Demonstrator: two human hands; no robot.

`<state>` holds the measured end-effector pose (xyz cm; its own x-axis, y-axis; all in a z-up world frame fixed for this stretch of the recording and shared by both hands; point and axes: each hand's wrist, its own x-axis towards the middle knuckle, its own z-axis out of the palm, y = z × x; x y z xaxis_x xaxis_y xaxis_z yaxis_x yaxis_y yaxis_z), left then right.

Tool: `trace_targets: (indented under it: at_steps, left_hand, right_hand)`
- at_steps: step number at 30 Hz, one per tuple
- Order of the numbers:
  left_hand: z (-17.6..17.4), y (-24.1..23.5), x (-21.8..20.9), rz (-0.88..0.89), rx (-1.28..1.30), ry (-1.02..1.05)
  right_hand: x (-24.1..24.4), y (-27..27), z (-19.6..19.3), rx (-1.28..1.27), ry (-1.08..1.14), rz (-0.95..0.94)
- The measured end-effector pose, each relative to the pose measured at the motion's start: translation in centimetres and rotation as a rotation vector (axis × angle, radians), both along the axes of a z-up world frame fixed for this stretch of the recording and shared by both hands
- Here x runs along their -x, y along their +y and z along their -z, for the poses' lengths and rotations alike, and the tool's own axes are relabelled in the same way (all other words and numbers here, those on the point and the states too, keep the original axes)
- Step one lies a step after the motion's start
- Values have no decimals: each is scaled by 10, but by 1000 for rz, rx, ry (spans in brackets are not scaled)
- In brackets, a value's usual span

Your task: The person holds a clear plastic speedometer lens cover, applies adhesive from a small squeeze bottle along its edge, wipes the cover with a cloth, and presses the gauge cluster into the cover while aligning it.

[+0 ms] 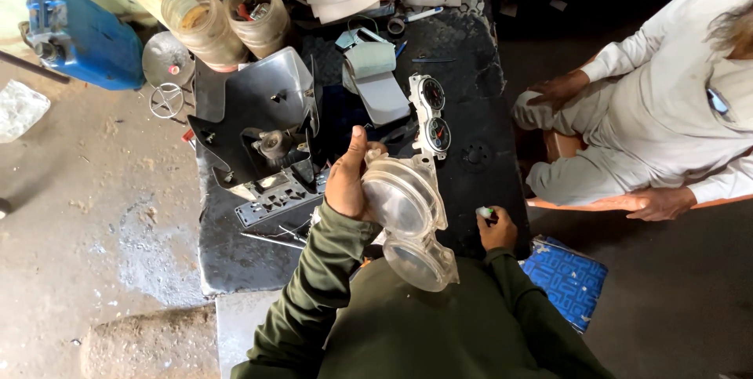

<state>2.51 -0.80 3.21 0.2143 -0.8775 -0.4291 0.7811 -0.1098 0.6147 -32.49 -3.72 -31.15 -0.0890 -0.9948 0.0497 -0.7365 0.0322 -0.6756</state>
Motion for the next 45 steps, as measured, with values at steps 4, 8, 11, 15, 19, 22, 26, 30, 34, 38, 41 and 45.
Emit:
trace_targets:
  at_steps: [4,8,11,15,19,22,26,30,34,38,41,45]
  left_hand:
    - [-4,0,1,17,10,3]
    - [-8,1,5,7,78,-25]
    - [-16,1,9,11,89,-26]
    - [-17,2,12,-7,70,12]
    - [-15,6,16,13,103,52]
    - [-12,10,19,39,108,34]
    - [-11,20,29,21,72,38]
    - [-10,28,41,25,121,39]
    - [3,39,52,-6,140,9]
    - [6,51,61,-83,212,-131]
    - [1,58,66,-155,254,-150]
    - [10,64,67,-234,300,-289]
  right_hand:
    - [-1,2,0,-20,-10,26]
    - [6,6,7,-45,94,-20]
    - [17,13,23,-72,150,-47]
    - [36,33,41,-69,81,6]
    - [50,57,29,-53,29,114]
    - [34,66,-26,-94,-131,299]
    - [2,77,-131,33,-346,180]
    - [-38,91,-262,190,-519,-98]
    - [-69,85,-348,309,-837,-476]
    - [-84,81,-382,334,-702,-726]
    - [-82,86,-371,270,-777,-771]
    - [-71,84,-350,169,-891,-837]
